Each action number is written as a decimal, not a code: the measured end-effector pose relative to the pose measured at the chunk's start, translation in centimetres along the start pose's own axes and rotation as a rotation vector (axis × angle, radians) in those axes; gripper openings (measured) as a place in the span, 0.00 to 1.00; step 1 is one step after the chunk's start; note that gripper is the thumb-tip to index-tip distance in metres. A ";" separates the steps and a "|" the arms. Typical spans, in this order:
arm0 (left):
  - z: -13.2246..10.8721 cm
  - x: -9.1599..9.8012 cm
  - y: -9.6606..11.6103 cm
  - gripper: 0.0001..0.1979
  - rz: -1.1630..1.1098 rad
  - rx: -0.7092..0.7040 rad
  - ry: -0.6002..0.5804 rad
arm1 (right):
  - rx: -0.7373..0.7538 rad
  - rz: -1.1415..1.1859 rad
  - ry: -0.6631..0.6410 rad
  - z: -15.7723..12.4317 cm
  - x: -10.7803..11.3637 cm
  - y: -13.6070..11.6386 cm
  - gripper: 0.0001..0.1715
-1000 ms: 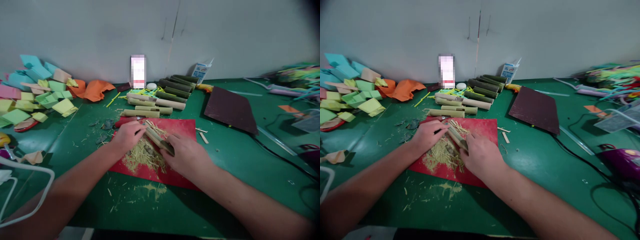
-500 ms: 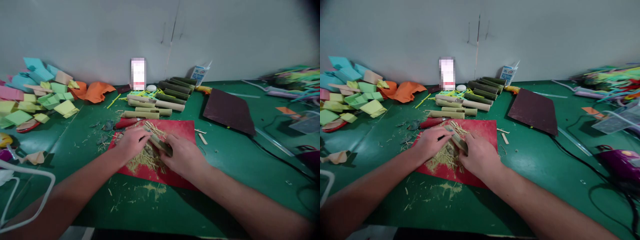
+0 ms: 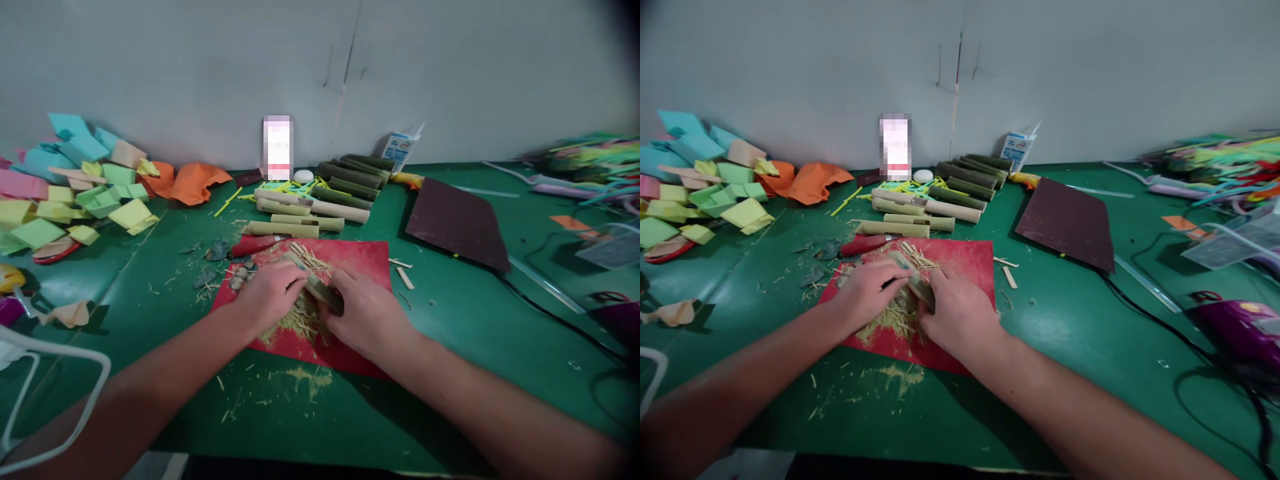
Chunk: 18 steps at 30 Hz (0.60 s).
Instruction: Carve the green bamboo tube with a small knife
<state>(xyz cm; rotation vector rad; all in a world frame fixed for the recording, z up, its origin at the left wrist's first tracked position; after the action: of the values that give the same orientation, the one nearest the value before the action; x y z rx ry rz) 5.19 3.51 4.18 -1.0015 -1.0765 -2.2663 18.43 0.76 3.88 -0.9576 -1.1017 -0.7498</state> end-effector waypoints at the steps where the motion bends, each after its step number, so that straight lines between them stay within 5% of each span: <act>1: 0.0 0.0 0.0 0.08 -0.006 -0.008 -0.010 | 0.001 0.001 -0.001 0.0 0.0 0.0 0.06; 5: 0.1 0.8 -0.6 0.06 0.047 0.039 0.074 | -0.004 -0.007 0.002 0.0 0.1 0.0 0.06; 18: -0.1 0.2 -0.1 0.08 0.009 -0.040 0.004 | -0.008 -0.003 0.009 0.0 0.1 0.2 0.06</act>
<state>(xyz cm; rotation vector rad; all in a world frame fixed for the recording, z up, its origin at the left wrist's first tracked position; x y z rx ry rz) 4.98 3.46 4.21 -1.0150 -1.0268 -2.2897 18.60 0.79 3.90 -0.9586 -1.0928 -0.7606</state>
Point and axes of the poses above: each hand's wrist, its own z-axis towards the middle knuckle, its own x-axis out of the back of the hand, y = z × x, the point moved 8 cm from there along z, towards the middle knuckle, and after that the axes turned 1 degree about x, right-handed, at the moved point
